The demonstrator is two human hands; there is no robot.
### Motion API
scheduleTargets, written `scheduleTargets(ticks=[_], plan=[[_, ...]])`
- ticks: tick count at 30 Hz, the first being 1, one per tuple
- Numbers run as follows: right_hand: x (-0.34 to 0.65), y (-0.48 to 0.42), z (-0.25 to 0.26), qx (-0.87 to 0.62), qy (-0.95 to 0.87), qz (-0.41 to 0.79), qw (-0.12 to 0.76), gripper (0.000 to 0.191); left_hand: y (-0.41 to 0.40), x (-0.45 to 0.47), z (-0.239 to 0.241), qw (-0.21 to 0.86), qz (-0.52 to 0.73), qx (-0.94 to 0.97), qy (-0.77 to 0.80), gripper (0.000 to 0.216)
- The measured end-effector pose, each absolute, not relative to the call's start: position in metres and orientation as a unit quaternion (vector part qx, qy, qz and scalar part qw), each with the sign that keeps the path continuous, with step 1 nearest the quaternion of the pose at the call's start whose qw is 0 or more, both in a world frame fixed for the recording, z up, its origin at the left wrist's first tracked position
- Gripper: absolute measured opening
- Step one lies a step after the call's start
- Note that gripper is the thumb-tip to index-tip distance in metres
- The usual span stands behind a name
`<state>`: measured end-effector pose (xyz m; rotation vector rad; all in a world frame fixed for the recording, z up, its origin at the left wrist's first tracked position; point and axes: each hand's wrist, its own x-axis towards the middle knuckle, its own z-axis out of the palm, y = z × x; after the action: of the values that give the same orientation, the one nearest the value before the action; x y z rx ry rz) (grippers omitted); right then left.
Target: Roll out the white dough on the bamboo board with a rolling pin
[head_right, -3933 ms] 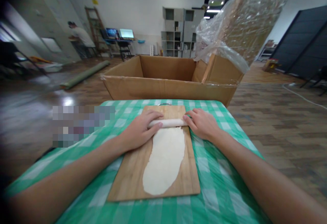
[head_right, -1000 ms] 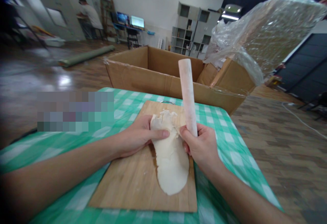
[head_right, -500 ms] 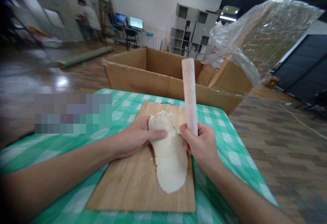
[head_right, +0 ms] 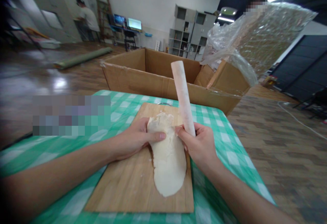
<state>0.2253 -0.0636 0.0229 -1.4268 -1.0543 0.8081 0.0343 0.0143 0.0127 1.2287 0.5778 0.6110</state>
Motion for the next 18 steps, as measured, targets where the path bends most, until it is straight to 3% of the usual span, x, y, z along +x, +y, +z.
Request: scheduleTargets(ticks=[18], plan=[[0.238, -0.057, 0.027, -0.561, -0.385, 0.323, 0.657, 0.034, 0.016, 0.035, 0.012, 0.782, 0.282, 0.5, 0.241, 0.049]])
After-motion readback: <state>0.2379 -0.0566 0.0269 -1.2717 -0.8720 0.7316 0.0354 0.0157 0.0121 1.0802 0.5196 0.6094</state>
